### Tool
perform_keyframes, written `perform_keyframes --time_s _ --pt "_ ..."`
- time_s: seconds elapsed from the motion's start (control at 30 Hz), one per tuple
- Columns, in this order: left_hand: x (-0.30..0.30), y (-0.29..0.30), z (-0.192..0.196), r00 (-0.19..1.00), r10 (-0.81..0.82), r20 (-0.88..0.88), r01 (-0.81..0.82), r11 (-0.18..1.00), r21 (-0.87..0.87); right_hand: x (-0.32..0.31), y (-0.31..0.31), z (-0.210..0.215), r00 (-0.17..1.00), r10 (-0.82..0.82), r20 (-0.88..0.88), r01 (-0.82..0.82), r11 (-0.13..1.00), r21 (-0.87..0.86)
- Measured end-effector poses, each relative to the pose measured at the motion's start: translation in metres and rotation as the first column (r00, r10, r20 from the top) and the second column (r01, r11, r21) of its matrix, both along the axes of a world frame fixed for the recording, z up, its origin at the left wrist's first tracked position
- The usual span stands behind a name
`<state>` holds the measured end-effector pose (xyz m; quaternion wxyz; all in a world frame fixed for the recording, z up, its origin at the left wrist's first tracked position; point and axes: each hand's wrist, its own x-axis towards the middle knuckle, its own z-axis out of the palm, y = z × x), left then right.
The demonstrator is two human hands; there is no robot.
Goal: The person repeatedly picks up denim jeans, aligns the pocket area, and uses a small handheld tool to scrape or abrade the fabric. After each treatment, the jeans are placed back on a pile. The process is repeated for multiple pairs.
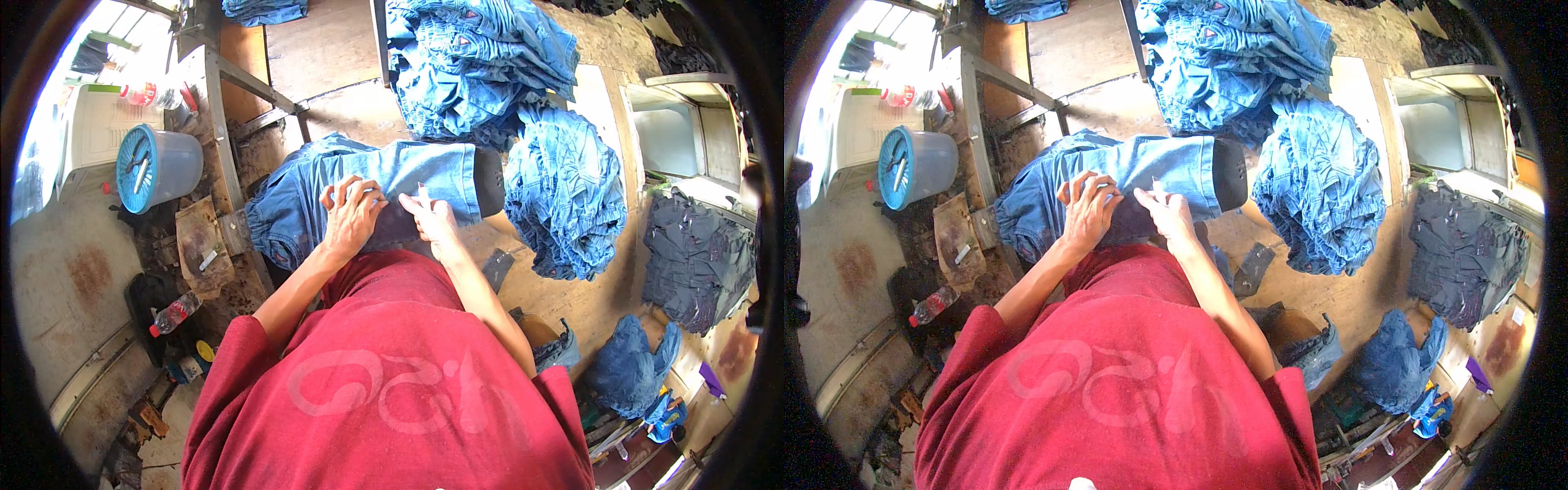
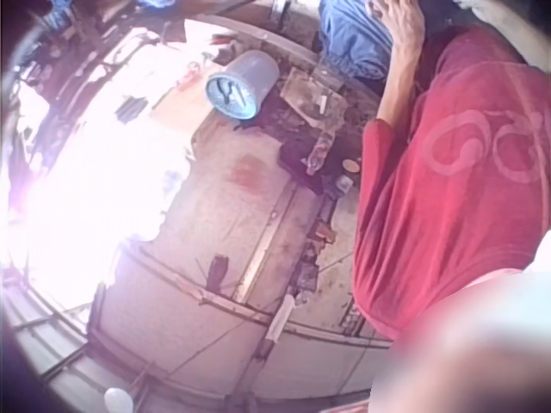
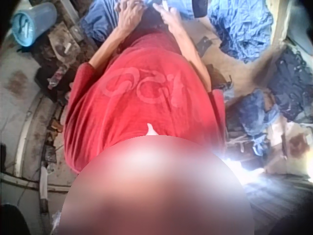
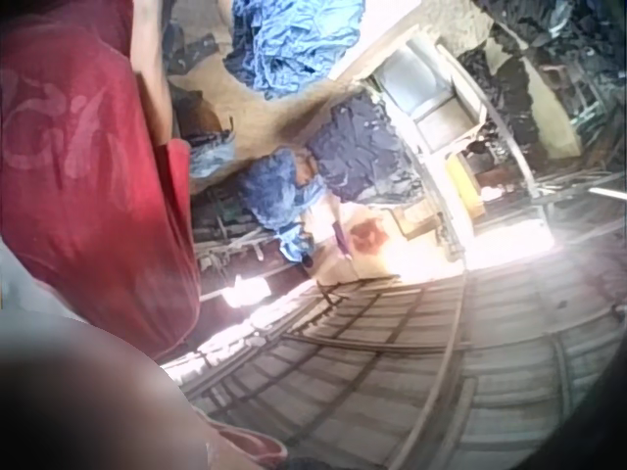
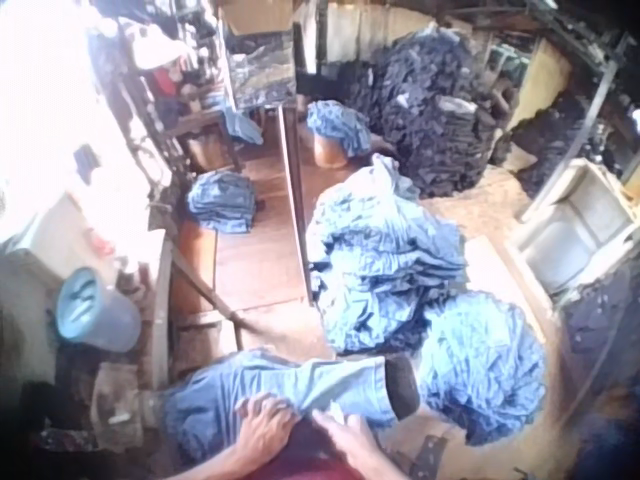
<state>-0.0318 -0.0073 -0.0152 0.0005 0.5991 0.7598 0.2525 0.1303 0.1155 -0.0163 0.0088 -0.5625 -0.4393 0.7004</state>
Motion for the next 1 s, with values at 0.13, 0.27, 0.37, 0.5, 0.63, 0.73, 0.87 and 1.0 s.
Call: perform_keyframes --time_s 0.13,0.27,0.37,0.5,0.63,0.73,0.87,1.0 --pt "0.0 0.001 -0.003 0.999 0.0 0.049 0.0 1.0 0.009 -0.009 -0.007 -0.004 0.999 -0.024 0.031 0.021 0.996 0.091" --pt "-0.007 -0.001 -0.002 1.0 0.003 0.029 -0.003 1.0 -0.028 0.007 0.0 -0.011 0.931 -0.295 -0.214 0.236 0.936 -0.261" --pt "-0.016 -0.002 0.003 0.999 0.026 0.034 -0.026 1.0 0.001 0.023 0.012 -0.014 0.803 -0.538 -0.255 0.388 0.798 -0.461" --pt "-0.015 0.002 0.017 0.995 0.051 0.085 -0.049 0.999 -0.022 0.024 0.013 -0.005 0.871 -0.378 -0.313 0.264 0.898 -0.351" --pt "-0.002 0.012 0.027 0.972 -0.067 0.223 0.065 0.998 0.019 0.023 0.018 0.01 0.943 -0.189 -0.274 0.137 0.97 -0.2" --pt "0.003 0.025 0.025 0.963 -0.174 0.205 0.192 0.979 -0.072 0.02 0.019 0.016 0.963 -0.124 -0.239 0.091 0.986 -0.142" --pt "0.006 0.034 0.024 0.962 -0.212 0.172 0.246 0.945 -0.216 0.019 0.017 0.014 0.986 -0.05 -0.16 0.046 0.999 -0.026" --pt "0.009 0.038 0.035 0.898 -0.2 0.391 0.292 0.937 -0.191 0.02 0.017 0.013 0.993 -0.015 -0.118 0.025 0.996 0.091"
